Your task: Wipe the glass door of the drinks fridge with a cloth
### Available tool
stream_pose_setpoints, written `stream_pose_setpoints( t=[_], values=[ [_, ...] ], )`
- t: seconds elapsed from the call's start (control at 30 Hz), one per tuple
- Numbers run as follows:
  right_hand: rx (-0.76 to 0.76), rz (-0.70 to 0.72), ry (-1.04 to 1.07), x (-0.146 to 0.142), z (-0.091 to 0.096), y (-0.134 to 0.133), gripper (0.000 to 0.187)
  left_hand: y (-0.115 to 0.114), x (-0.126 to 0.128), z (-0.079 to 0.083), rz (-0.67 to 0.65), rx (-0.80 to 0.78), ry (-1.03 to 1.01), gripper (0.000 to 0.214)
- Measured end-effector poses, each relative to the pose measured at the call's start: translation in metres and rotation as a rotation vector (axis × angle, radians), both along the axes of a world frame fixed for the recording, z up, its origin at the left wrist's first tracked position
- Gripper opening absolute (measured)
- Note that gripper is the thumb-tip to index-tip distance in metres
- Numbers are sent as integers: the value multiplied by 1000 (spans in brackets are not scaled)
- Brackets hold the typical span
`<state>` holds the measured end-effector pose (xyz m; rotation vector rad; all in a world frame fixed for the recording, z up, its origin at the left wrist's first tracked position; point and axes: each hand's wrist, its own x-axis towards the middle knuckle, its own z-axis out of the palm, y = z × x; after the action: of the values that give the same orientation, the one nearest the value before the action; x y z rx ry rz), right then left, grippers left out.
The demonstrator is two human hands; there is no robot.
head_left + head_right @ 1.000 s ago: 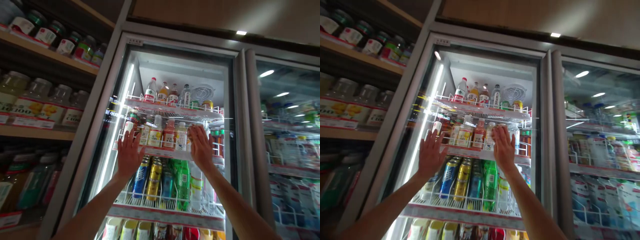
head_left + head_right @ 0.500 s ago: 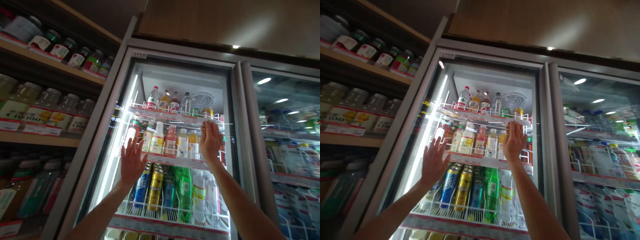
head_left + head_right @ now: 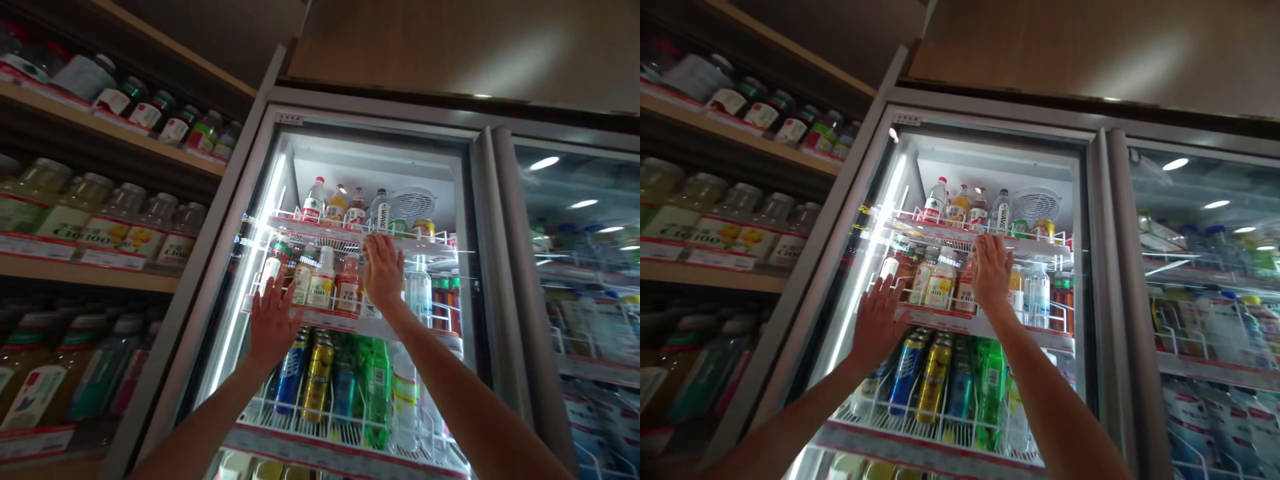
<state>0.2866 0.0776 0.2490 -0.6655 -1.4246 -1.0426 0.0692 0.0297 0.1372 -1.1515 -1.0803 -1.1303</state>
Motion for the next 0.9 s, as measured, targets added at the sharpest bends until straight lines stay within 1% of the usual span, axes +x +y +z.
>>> stream_pose_setpoints(
  t=[0.07, 0.1, 0.13, 0.17, 0.27, 0.3, 0.33, 0.43, 0.47, 0.5, 0.6, 0.63, 0.67, 0.73, 0.83, 0.87, 0.9],
  values=[
    [24, -7, -272, -15, -5, -4, 45, -6, -9, 1, 25, -19, 0, 49],
    [32, -8, -367, -21, -5, -6, 45, -9, -16, 1, 41, -21, -16, 49],
    [30, -7, -397, -26, -4, -7, 46, -12, -23, 1, 60, -20, -41, 48],
    [16, -3, -355, -30, -1, -8, 47, -15, -31, 1, 80, -21, -70, 48],
    [-58, 19, -76, -43, 9, -10, 49, -25, -54, -2, 140, -60, -99, 49],
    [-68, 28, -60, -50, 9, -12, 49, -28, -60, -4, 158, -81, -88, 48],
    [-64, 39, -108, -58, 7, -13, 49, -31, -66, -6, 175, -101, -76, 48],
    [-4, 67, -442, -83, -2, -20, 48, -41, -78, -13, 221, -136, -53, 47],
    [8, 76, -507, -91, -2, -21, 48, -44, -81, -15, 236, -141, -54, 47],
    [9, 86, -515, -98, 1, -23, 47, -47, -84, -16, 253, -145, -55, 47],
    [-27, 128, -324, -116, 20, -25, 45, -58, -91, -18, 300, -154, -60, 46],
    [-38, 138, -285, -122, 26, -26, 45, -61, -92, -18, 310, -152, -58, 46],
    [-45, 144, -287, -128, 29, -27, 45, -64, -94, -18, 318, -149, -57, 46],
    [-47, 150, -386, -143, 28, -31, 44, -71, -98, -19, 328, -145, -72, 46],
    [-9, 163, -673, -164, 17, -40, 41, -79, -105, -23, 340, -151, -108, 47],
    [-4, 169, -722, -170, 16, -43, 40, -82, -108, -24, 344, -156, -115, 47],
    [-10, 175, -719, -175, 17, -45, 41, -84, -111, -26, 348, -159, -120, 47]
  ],
)
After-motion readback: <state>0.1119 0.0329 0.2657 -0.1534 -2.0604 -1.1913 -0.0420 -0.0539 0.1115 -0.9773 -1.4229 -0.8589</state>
